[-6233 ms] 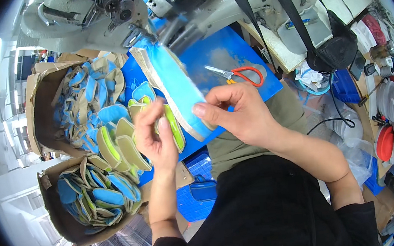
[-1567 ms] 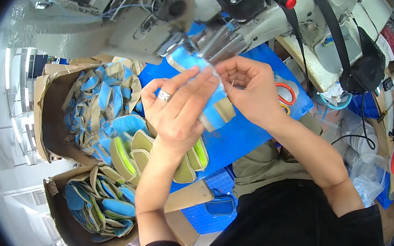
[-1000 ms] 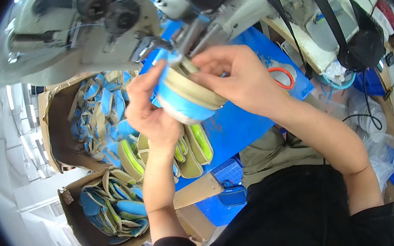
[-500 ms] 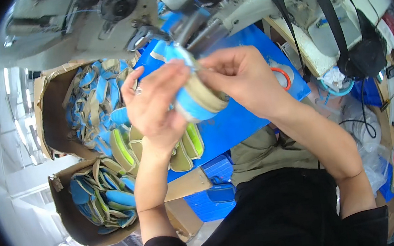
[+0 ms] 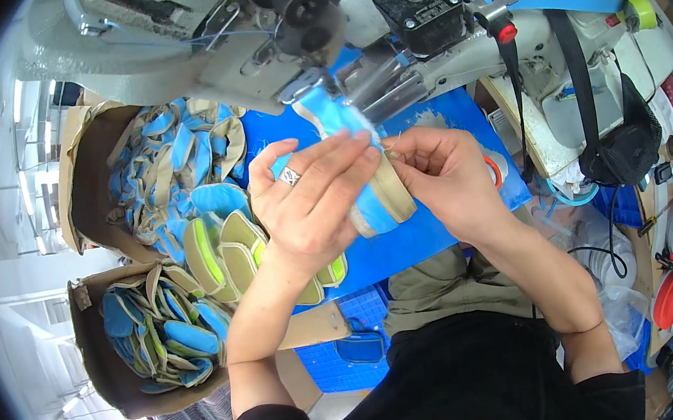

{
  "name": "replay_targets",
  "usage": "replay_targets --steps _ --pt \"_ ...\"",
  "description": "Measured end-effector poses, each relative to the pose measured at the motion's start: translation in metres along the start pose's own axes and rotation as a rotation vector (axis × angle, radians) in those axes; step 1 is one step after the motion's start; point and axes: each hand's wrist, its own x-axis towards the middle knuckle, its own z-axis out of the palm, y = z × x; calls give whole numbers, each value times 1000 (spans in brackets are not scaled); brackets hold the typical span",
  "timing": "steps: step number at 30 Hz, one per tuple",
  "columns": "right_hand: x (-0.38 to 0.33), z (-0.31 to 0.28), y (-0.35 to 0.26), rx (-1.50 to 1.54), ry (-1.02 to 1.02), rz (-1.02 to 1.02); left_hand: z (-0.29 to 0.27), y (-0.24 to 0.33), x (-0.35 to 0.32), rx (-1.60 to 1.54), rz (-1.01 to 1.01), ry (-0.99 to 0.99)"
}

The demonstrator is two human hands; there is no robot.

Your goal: Manually assembling and trimming fabric pouches at an industrial sewing workstation.

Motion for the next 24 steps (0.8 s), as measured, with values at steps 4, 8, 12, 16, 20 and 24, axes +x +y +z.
replay_targets --steps 4,8,12,16,20,24 --pt "-1 0 0 5 11 -15 3 2 1 -6 -6 18" --pt "4 1 -1 -8 13 -32 1 -1 2 -7 -13 12" --pt "14 3 -5 24 -11 -3 4 -4 6 -22 -18 43" --pt "18 3 -3 26 -9 -37 5 0 5 -19 -42 69" --pt "20 4 -2 -21 -37 -65 12 -1 1 -101 -101 134" --pt "18 2 -2 2 -65 -90 18 1 -8 -695 -460 149"
